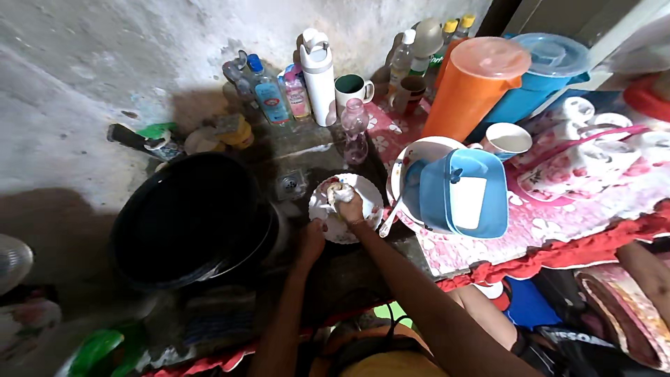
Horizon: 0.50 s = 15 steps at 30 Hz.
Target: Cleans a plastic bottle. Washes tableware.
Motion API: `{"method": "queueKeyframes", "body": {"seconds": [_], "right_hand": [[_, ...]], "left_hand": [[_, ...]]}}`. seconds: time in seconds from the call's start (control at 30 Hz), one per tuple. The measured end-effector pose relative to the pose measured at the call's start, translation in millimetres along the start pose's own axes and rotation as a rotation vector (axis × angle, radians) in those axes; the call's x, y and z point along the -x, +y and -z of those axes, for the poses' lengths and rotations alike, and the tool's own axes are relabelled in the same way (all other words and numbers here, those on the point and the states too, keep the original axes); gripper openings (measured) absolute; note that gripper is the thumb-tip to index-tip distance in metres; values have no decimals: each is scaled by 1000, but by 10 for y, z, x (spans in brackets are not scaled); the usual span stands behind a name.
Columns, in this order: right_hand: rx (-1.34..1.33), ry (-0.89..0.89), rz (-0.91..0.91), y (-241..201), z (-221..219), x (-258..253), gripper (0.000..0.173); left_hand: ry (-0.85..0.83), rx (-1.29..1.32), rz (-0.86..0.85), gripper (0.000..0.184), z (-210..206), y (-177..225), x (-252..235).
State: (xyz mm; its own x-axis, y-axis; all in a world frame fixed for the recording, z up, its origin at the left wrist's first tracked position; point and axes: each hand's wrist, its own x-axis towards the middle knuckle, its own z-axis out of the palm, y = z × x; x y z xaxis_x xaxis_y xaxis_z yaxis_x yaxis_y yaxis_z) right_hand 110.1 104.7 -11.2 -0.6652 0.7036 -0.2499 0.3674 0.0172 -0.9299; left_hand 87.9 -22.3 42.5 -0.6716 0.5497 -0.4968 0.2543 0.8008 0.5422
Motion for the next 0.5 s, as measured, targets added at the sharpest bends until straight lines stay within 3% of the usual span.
{"method": "queueKeyframes", "body": {"seconds": [0.1, 0.2, 0.37, 0.5], "right_hand": [[-332, -45, -175, -81, -124, 110, 43], [-358, -151, -238, -145, -87, 167, 64], [124, -189, 0, 22, 86, -26, 64], [497, -312, -20, -95, 220, 66, 64]], "left_hand": [[104, 261, 27, 33, -160, -19, -84], [66, 281, 71, 37, -144, 3, -128], [-37, 70, 27, 34, -96, -55, -78], [-122, -58, 25, 35, -54, -64, -17]]}}
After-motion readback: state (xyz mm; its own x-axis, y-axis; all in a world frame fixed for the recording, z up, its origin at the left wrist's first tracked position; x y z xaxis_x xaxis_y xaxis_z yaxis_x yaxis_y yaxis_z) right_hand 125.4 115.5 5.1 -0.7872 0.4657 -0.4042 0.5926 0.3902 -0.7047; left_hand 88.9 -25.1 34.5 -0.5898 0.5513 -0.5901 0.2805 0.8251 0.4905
